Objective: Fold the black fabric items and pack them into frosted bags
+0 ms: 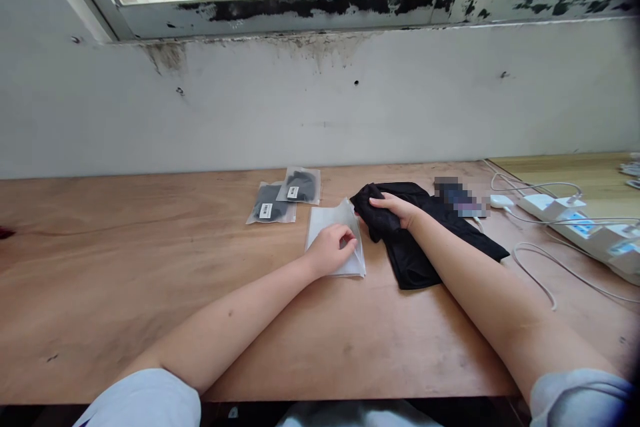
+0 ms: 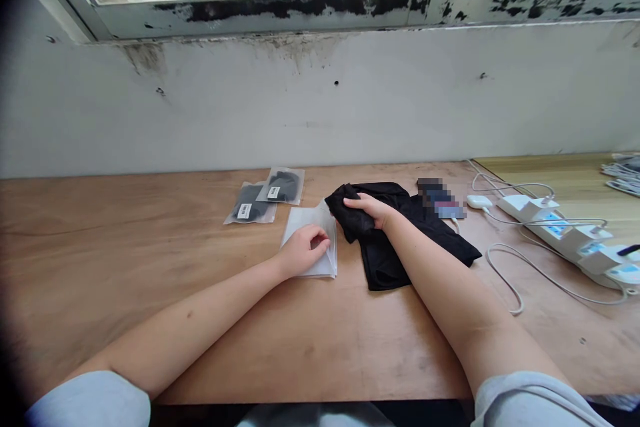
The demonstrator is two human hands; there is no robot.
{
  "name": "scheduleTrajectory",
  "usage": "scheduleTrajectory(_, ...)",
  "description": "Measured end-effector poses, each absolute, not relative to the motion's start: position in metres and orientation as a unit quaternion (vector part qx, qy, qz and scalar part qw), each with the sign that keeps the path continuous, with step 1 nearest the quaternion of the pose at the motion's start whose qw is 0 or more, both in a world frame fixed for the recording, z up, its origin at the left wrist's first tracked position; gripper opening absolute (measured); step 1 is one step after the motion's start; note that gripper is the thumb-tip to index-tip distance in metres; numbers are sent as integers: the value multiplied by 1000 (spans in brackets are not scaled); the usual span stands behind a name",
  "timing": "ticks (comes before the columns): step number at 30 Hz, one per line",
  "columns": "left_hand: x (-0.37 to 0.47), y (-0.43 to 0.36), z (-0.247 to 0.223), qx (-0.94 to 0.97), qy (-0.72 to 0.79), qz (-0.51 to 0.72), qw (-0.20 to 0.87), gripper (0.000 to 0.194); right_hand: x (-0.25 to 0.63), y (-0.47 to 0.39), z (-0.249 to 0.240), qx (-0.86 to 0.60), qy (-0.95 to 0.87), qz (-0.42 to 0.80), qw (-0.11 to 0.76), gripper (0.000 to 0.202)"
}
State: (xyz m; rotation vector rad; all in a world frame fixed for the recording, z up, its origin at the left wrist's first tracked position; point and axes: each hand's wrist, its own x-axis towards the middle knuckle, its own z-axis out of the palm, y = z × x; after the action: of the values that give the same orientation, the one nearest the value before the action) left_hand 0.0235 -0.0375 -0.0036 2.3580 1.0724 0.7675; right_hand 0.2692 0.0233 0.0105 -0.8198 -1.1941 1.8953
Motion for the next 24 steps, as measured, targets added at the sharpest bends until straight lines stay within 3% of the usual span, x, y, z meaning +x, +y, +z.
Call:
scheduleTrajectory(5,21,-40,-3,836,404,334,160,6,254,15,23,-337,-522,723,302,41)
scheduleTrajectory(11,14,-42,-2,811,390,418,126,15,242,10,37,-486,-547,647,214,34)
scheduleTrajectory(16,10,-45,0,815,352,448,105,27,234,2,50,-500,-669,529,151,29)
scheduleTrajectory(20,8,-52,2,835,304,454,62,34,218,-6,54,-459,-736,471,160,27)
scheduleTrajectory(24,8,-57,2,866,287,410,5,41,204,-8,47,-554,-669,456,195,17)
